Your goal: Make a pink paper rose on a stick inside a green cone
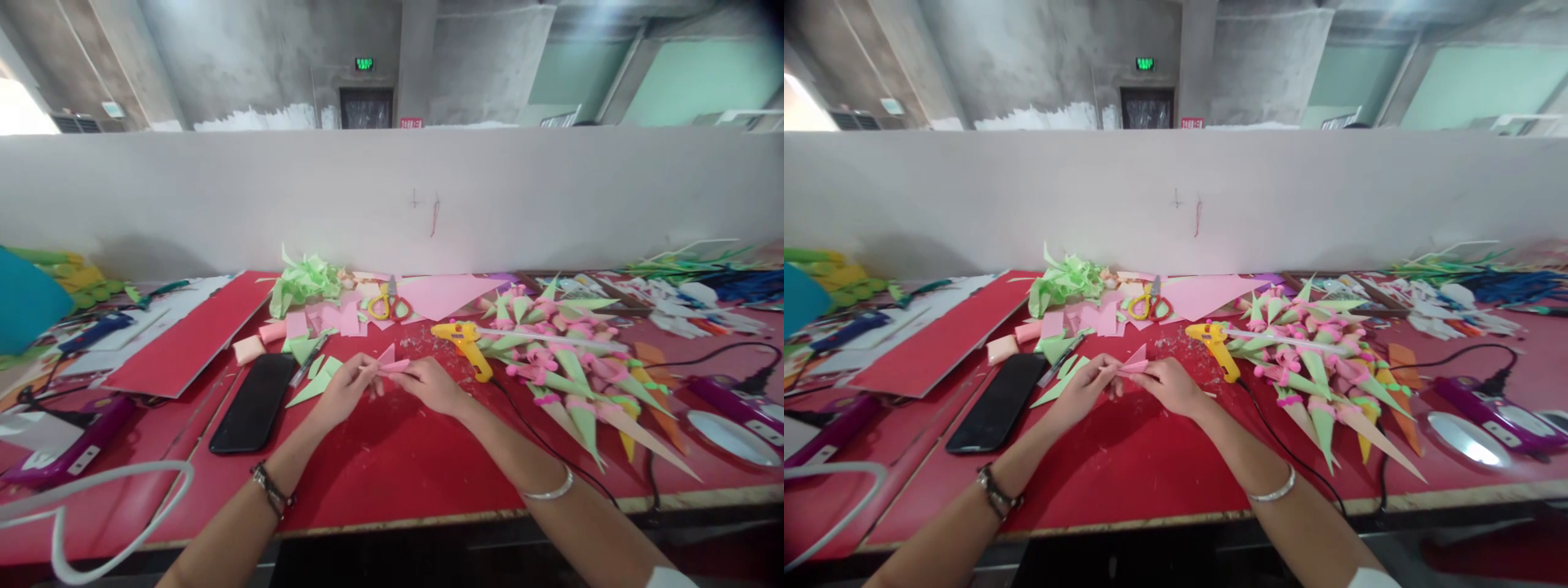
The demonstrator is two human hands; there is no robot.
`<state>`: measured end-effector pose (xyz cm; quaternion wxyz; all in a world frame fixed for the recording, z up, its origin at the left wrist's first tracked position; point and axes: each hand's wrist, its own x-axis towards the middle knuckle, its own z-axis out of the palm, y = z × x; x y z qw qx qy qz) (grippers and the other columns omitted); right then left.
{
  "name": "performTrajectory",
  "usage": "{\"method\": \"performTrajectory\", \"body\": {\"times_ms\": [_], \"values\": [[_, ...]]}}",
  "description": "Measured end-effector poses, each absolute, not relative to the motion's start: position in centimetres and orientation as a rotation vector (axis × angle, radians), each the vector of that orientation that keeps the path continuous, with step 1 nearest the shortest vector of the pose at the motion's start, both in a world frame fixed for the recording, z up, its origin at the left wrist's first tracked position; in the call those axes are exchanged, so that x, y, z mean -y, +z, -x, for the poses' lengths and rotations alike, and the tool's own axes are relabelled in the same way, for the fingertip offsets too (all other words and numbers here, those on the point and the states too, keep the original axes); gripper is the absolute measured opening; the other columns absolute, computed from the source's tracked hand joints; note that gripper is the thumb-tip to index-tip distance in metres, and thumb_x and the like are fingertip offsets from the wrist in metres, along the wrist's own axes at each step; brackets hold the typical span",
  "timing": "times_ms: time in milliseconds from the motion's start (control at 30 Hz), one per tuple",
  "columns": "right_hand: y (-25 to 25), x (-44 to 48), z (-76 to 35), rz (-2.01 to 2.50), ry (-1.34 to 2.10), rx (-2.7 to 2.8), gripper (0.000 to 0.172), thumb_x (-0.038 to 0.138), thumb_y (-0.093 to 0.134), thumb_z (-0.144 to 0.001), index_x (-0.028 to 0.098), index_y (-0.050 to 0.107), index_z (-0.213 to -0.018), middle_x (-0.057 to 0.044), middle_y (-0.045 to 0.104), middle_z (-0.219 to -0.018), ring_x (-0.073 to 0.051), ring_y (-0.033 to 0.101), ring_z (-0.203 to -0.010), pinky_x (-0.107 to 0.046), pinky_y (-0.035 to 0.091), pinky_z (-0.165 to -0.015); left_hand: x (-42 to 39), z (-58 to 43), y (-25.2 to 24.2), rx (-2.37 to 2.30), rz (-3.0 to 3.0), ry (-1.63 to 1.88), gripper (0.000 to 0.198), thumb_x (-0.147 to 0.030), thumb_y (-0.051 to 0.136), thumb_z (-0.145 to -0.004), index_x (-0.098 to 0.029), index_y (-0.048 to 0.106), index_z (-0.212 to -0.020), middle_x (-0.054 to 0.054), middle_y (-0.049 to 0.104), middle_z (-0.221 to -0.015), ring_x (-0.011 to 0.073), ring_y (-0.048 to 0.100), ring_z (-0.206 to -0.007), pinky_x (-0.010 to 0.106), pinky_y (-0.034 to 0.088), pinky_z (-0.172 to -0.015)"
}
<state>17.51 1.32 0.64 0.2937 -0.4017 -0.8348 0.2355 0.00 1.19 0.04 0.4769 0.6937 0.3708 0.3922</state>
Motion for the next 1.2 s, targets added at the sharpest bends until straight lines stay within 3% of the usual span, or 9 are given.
{"method": "performTrajectory", "body": {"times_ms": [100,400,533,700,800,900,1000,1100,1200], "values": [[0.6,-1.2,-17.3,1.079,0.603,2.194,0.030,0.030,0.040,-0.084,0.017,0.066,-0.090,-0.002,0.064,-0.063,-0.011,0.054,-0.054,-0.018,0.033,-0.050,-1.3,-0.4,-0.2,-0.988,-1.694,1.020,0.029,-0.040,0.038,-0.081,-0.015,0.047,-0.070,-0.002,0.056,-0.057,0.0081,0.049,-0.048,0.020,0.040,-0.051],[0.3,-1.0,-17.2,1.082,0.496,2.273,0.031,0.030,0.036,-0.086,0.019,0.064,-0.094,-0.004,0.067,-0.076,-0.014,0.059,-0.066,-0.021,0.038,-0.059,-1.3,-0.2,-0.4,-1.142,-1.756,0.988,0.041,-0.043,0.034,-0.081,-0.015,0.049,-0.054,-0.004,0.043,-0.039,0.0074,0.039,-0.039,0.020,0.033,-0.047],[0.0,-1.2,-17.4,1.082,0.209,2.435,0.029,0.024,0.037,-0.086,0.020,0.059,-0.103,-0.007,0.067,-0.086,-0.016,0.060,-0.076,-0.024,0.040,-0.067,-1.3,-0.4,-0.3,-1.137,-1.666,0.969,0.040,-0.044,0.035,-0.078,-0.017,0.043,-0.050,-0.006,0.034,-0.034,0.0065,0.032,-0.035,0.021,0.028,-0.043],[0.3,-0.6,-17.1,0.983,-0.302,2.586,0.037,0.012,0.031,-0.085,0.013,0.047,-0.119,-0.008,0.065,-0.078,-0.017,0.058,-0.071,-0.027,0.040,-0.067,-1.2,-0.6,-0.4,-1.124,-1.408,0.975,0.041,-0.044,0.039,-0.076,-0.017,0.040,-0.045,-0.007,0.029,-0.029,0.0056,0.027,-0.032,0.021,0.022,-0.039],[0.6,-0.1,-16.7,0.948,-0.390,2.616,0.039,0.010,0.027,-0.086,0.010,0.045,-0.120,-0.010,0.064,-0.079,-0.017,0.058,-0.072,-0.029,0.040,-0.068,-1.1,-0.6,-0.3,-1.079,-1.219,0.905,0.038,-0.040,0.038,-0.076,-0.018,0.035,-0.045,-0.008,0.023,-0.027,0.0051,0.021,-0.030,0.020,0.019,-0.037],[0.6,0.1,-16.4,1.010,-0.250,2.603,0.037,0.012,0.028,-0.086,0.013,0.048,-0.117,-0.010,0.064,-0.083,-0.018,0.058,-0.072,-0.029,0.040,-0.067,-1.0,-0.5,0.0,-1.083,-1.180,0.849,0.036,-0.036,0.036,-0.076,-0.019,0.032,-0.044,-0.009,0.021,-0.027,0.0048,0.018,-0.028,0.020,0.017,-0.036],[0.5,-0.2,-16.4,1.090,0.143,2.442,0.033,0.019,0.030,-0.087,0.019,0.055,-0.109,-0.006,0.064,-0.085,-0.016,0.058,-0.072,-0.026,0.041,-0.064,-0.9,-0.2,0.4,-1.145,-1.304,0.844,0.039,-0.041,0.035,-0.077,-0.018,0.038,-0.046,-0.007,0.028,-0.029,0.0057,0.024,-0.029,0.020,0.018,-0.036],[0.6,-0.5,-16.8,1.055,0.628,2.240,0.035,0.032,0.031,-0.088,0.017,0.062,-0.094,-0.001,0.059,-0.063,-0.011,0.052,-0.057,-0.021,0.038,-0.055,-1.0,0.1,0.8,-1.165,-1.735,0.900,0.038,-0.043,0.040,-0.076,-0.016,0.044,-0.050,-0.004,0.041,-0.042,0.0072,0.037,-0.040,0.021,0.027,-0.043],[0.9,-0.6,-17.3,0.993,0.937,2.145,0.043,0.039,0.031,-0.086,0.010,0.063,-0.084,0.003,0.046,-0.050,-0.007,0.041,-0.046,-0.019,0.033,-0.048,-1.0,0.4,1.1,-1.098,-1.996,0.983,0.030,-0.037,0.044,-0.076,-0.014,0.049,-0.058,-0.003,0.045,-0.053,0.0083,0.040,-0.051,0.021,0.030,-0.052]]}}
